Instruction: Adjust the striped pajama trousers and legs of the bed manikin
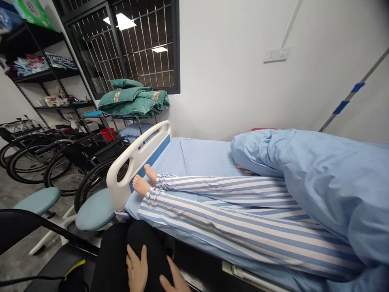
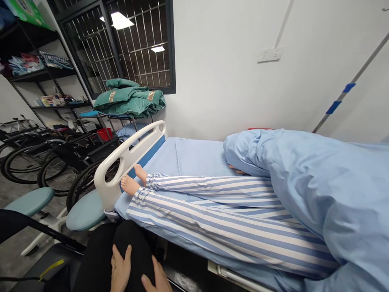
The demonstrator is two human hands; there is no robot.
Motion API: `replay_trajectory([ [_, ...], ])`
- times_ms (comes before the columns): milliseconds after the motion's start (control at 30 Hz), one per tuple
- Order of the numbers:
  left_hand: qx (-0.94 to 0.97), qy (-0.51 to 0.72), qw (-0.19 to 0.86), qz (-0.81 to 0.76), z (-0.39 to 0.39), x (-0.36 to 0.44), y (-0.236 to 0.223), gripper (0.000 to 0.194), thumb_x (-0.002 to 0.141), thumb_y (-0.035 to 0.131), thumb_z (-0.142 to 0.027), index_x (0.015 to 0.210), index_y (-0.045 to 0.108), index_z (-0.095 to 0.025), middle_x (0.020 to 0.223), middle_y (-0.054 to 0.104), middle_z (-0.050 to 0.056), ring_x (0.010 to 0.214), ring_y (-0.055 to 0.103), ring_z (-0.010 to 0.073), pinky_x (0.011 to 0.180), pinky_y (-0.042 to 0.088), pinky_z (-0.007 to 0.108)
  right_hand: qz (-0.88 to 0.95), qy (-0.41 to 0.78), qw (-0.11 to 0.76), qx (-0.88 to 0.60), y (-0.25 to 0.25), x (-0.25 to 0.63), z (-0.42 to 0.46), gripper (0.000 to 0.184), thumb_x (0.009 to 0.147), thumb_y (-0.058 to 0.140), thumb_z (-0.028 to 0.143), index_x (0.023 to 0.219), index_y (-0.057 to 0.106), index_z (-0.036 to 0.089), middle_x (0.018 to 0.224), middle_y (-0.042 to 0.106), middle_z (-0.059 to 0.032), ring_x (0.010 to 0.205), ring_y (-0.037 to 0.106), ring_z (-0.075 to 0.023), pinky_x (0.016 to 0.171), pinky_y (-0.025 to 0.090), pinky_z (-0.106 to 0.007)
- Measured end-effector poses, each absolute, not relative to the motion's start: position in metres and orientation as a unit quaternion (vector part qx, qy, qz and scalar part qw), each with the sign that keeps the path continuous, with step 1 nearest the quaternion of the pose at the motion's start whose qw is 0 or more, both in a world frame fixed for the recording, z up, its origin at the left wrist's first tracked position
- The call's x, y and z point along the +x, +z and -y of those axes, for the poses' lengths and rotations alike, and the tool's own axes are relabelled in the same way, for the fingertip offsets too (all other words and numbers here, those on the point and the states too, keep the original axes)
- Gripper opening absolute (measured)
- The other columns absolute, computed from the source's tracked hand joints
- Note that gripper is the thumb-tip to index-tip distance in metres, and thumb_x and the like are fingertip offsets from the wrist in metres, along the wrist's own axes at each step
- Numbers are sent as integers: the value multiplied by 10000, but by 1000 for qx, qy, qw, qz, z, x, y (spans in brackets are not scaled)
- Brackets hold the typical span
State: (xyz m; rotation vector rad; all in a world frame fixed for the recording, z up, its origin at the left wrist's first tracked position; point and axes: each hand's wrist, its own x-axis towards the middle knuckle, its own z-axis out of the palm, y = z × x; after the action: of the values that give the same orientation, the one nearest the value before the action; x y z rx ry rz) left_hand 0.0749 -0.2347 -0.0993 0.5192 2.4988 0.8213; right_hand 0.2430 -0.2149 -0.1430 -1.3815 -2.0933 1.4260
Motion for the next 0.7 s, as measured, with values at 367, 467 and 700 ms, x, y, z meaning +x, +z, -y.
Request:
replay_trajectory([
  [367, 175, 319, 266, -893, 214, 46, -111, 856, 797, 210, -653, 1445, 24, -124, 1467, 250, 200, 1343, 236, 336, 1018, 351, 467, 763, 465, 96, -439, -94, 175, 179, 639, 889, 321, 504, 1428, 247, 170, 1362, 425, -165, 1229, 444, -282, 986, 373, -435],
  [467, 167, 313, 290, -889, 212, 38, -122, 843, 802, 209, -643, 1444, 29, -127, 1477, 236, 184, 1348, 223, 333, 1039, 332, 462, 761, 450, 81, -460, -101, 165, 176, 606, 888, 338, 490, 1426, 258, 225, 1359, 437, -151, 1208, 464, -304, 959, 396, -459],
  [700, 152, 322, 298, -885, 207, 24, -169, 791, 800, 312, -587, 1426, 162, -127, 1469, 269, 164, 1335, 269, 318, 1055, 338, 458, 782, 379, 14, -495, -129, 141, 170, 500, 901, 312, 356, 1398, 269, 382, 1343, 469, -110, 1159, 506, -333, 891, 435, -525],
])
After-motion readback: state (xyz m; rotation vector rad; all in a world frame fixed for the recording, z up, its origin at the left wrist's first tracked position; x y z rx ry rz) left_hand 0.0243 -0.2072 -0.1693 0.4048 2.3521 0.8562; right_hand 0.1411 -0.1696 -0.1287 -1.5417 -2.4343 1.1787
